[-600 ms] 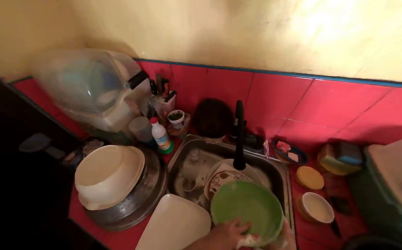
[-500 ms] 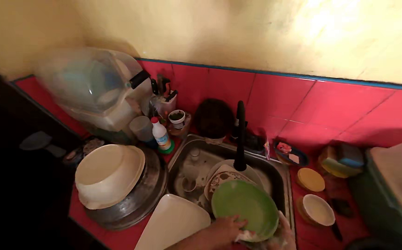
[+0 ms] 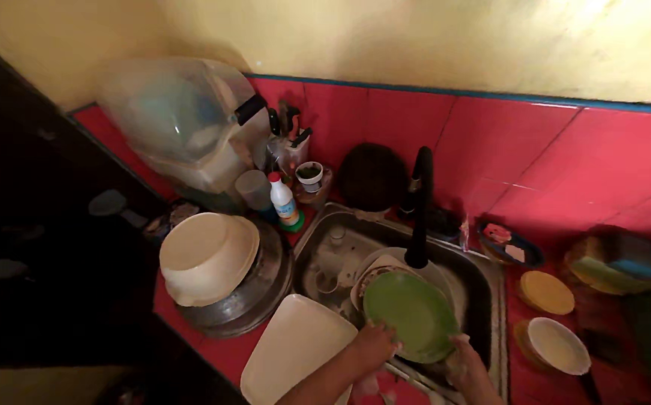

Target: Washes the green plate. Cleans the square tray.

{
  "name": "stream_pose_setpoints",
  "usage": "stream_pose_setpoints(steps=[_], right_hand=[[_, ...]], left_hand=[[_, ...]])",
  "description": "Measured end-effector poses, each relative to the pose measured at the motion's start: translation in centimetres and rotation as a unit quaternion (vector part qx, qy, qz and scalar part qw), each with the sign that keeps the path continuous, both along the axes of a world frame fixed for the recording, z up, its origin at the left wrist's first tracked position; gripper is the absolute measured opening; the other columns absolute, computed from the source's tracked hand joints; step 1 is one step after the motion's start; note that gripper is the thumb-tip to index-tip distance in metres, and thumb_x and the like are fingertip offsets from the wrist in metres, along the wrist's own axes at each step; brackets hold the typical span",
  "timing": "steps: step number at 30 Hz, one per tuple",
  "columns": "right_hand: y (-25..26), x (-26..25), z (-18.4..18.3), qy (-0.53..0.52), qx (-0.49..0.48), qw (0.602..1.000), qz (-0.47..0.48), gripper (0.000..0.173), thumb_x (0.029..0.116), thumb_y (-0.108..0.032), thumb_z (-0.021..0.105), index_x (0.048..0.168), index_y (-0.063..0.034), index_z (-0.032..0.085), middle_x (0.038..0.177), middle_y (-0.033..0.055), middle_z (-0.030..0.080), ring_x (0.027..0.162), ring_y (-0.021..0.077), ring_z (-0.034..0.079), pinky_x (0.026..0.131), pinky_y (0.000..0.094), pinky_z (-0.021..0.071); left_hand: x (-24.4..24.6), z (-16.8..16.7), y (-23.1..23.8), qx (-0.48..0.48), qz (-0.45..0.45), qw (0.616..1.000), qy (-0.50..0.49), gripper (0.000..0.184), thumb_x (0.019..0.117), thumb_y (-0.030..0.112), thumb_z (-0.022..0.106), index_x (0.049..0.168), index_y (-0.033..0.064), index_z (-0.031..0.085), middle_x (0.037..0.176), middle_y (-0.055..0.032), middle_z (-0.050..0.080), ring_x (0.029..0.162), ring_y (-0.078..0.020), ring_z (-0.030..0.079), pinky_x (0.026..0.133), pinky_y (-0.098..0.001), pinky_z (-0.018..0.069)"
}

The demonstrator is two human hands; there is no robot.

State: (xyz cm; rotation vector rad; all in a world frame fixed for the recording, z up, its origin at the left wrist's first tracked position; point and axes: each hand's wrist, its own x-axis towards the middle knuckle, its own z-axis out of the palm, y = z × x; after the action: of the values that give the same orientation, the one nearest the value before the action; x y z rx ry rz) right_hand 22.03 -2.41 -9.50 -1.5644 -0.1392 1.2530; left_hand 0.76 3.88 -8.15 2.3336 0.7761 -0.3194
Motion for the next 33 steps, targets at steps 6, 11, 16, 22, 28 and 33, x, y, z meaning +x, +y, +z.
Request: stream_pose_setpoints(steps=[6,11,16,22,28,33], right_hand=[[-0.9,0.6,0.9,0.034,0.004,0.999,0.030,0.042,0.1105,-0.030,0.034,0.140,-0.0026,0.044,0.116,0.0147,0.061,0.096,0.0203,0.063,0.079,0.0407,0.0565],[-1.0,-0.5,1.9,-0.030,-0.026,0.998,0.050,0.048,0.1092,-0.026,0.040,0.151,-0.0037,0.033,0.135,0.0223,0.054,0.110,0.0288,0.060,0.087,0.0469,0.0532],[-1.2,-5.0,3.1,-0.140,-0.013,0.985,0.100,0.059,0.1024,-0.015,0.050,0.155,0.0017,0.029,0.156,0.0288,0.034,0.137,0.0399,0.043,0.105,0.0586,0.0429],[-1.6,-10.2,4.2,-0.125,0.008,0.926,0.356,0.042,0.1027,-0.018,0.054,0.137,0.0050,0.049,0.117,0.0222,0.063,0.100,0.0267,0.064,0.085,0.0447,0.0563],[-2.2,-14.4,2.1,-0.074,-0.025,0.919,0.387,0.055,0.0993,-0.011,0.061,0.148,0.0019,0.039,0.127,0.0284,0.059,0.107,0.0352,0.065,0.087,0.0512,0.0569],[-2.1,-14.6,2.3,-0.128,-0.030,0.916,0.380,0.058,0.0931,-0.004,0.062,0.146,0.0029,0.041,0.128,0.0300,0.058,0.110,0.0377,0.062,0.090,0.0551,0.0530]], left_hand=[[-8.6,4.8,-3.1,0.026,0.263,0.961,-0.083,0.039,0.1033,0.009,0.047,0.140,0.0086,0.062,0.150,-0.0129,0.054,0.142,-0.0298,0.047,0.118,-0.0487,0.0370],[-17.9,5.2,-6.8,0.044,0.483,0.874,0.003,0.040,0.1032,0.009,0.048,0.141,0.0072,0.060,0.149,-0.0173,0.054,0.140,-0.0332,0.049,0.117,-0.0490,0.0382],[-22.2,2.8,-11.0,0.072,0.629,0.770,0.071,0.041,0.1010,0.010,0.054,0.141,0.0045,0.059,0.146,-0.0230,0.053,0.135,-0.0377,0.053,0.112,-0.0505,0.0441],[-22.5,1.9,-11.1,0.070,0.701,0.706,0.067,0.039,0.0986,0.014,0.060,0.136,0.0035,0.061,0.140,-0.0235,0.056,0.130,-0.0387,0.055,0.107,-0.0522,0.0478],[-23.8,2.3,-9.5,-0.009,0.691,0.722,0.036,0.032,0.1031,0.016,0.056,0.128,-0.0005,0.065,0.130,-0.0252,0.062,0.123,-0.0391,0.060,0.106,-0.0546,0.0470],[-24.6,1.7,-10.9,-0.111,0.692,0.709,-0.076,0.028,0.1011,0.015,0.061,0.118,-0.0065,0.064,0.110,-0.0253,0.067,0.103,-0.0362,0.065,0.094,-0.0536,0.0507]])
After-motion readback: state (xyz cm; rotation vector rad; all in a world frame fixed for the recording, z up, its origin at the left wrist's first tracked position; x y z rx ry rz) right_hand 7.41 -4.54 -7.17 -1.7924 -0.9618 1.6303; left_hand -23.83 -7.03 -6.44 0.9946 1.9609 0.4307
